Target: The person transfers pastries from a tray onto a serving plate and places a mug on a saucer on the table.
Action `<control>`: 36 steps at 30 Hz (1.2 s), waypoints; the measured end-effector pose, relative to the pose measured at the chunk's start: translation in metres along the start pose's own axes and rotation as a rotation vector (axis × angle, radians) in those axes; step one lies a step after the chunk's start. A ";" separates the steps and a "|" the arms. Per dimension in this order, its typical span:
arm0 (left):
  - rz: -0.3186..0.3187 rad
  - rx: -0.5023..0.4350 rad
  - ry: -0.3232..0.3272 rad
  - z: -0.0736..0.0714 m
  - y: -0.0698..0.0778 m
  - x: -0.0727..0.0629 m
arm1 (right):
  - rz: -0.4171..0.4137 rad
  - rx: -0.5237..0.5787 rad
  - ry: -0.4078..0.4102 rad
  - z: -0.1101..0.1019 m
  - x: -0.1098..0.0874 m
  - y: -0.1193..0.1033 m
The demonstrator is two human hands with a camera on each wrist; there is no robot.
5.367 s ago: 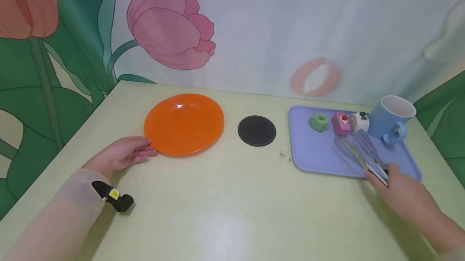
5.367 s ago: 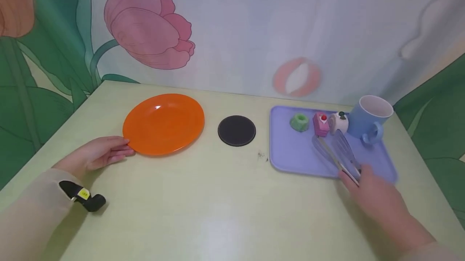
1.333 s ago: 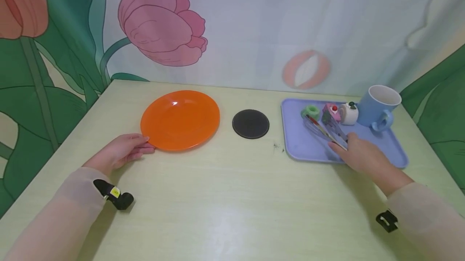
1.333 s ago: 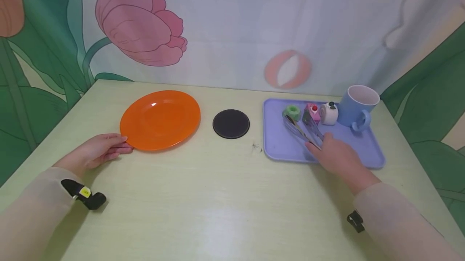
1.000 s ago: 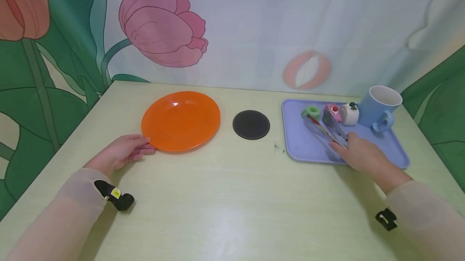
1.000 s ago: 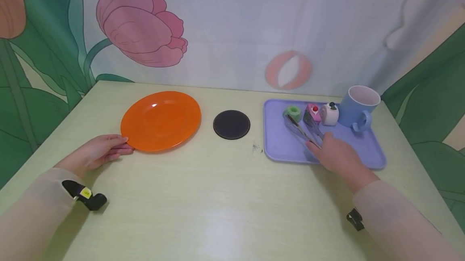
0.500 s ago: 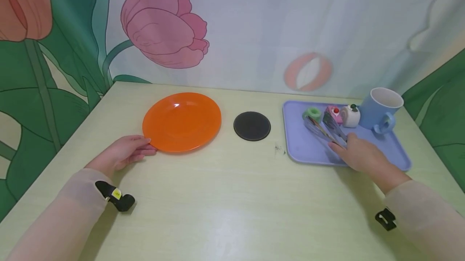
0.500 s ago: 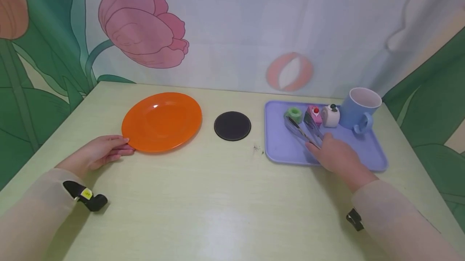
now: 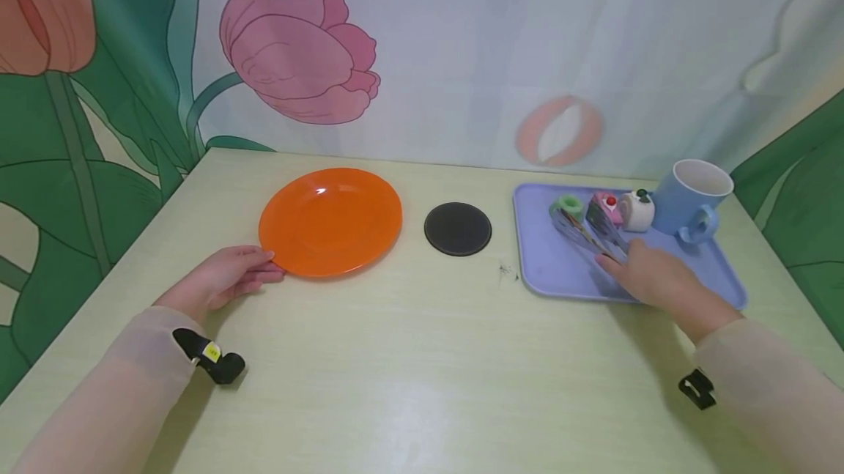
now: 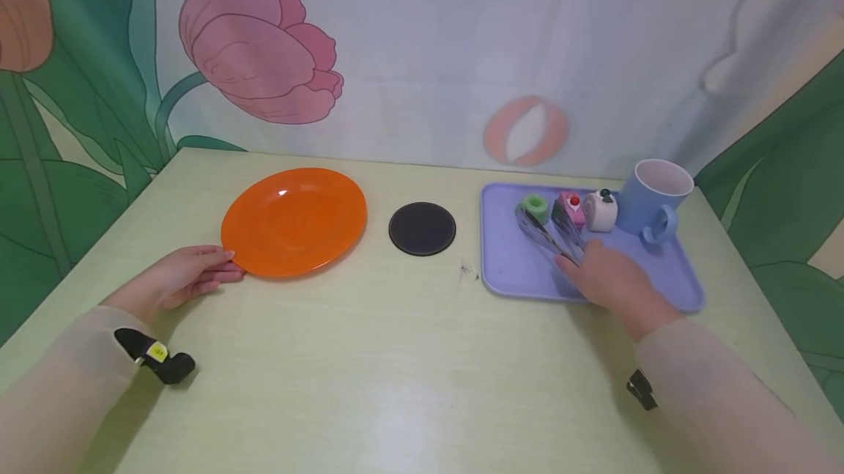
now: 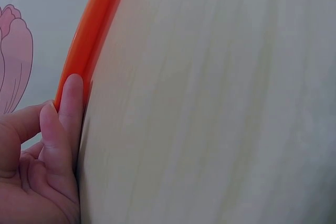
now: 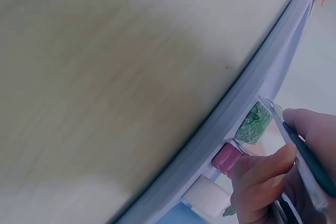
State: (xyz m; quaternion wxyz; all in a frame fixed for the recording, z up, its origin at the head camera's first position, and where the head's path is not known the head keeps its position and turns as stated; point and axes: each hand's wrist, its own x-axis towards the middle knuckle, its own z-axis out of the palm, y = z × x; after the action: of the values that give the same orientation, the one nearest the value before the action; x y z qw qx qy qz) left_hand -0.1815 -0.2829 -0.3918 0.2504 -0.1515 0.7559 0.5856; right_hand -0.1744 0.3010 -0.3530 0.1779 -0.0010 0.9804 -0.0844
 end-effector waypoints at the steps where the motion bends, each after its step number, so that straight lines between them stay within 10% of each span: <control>1: 0.001 0.001 0.000 0.000 0.000 0.000 | -0.002 -0.004 -0.002 0.000 0.001 0.000; 36: 0.001 -0.005 0.003 -0.002 -0.002 0.003 | -0.008 -0.022 -0.093 -0.006 0.015 -0.008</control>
State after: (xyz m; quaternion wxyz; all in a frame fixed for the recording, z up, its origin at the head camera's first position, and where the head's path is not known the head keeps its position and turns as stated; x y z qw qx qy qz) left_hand -0.1838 -0.2846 -0.3948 0.2486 -0.1529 0.7550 0.5872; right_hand -0.1905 0.2933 -0.3517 0.2227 -0.0111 0.9720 -0.0742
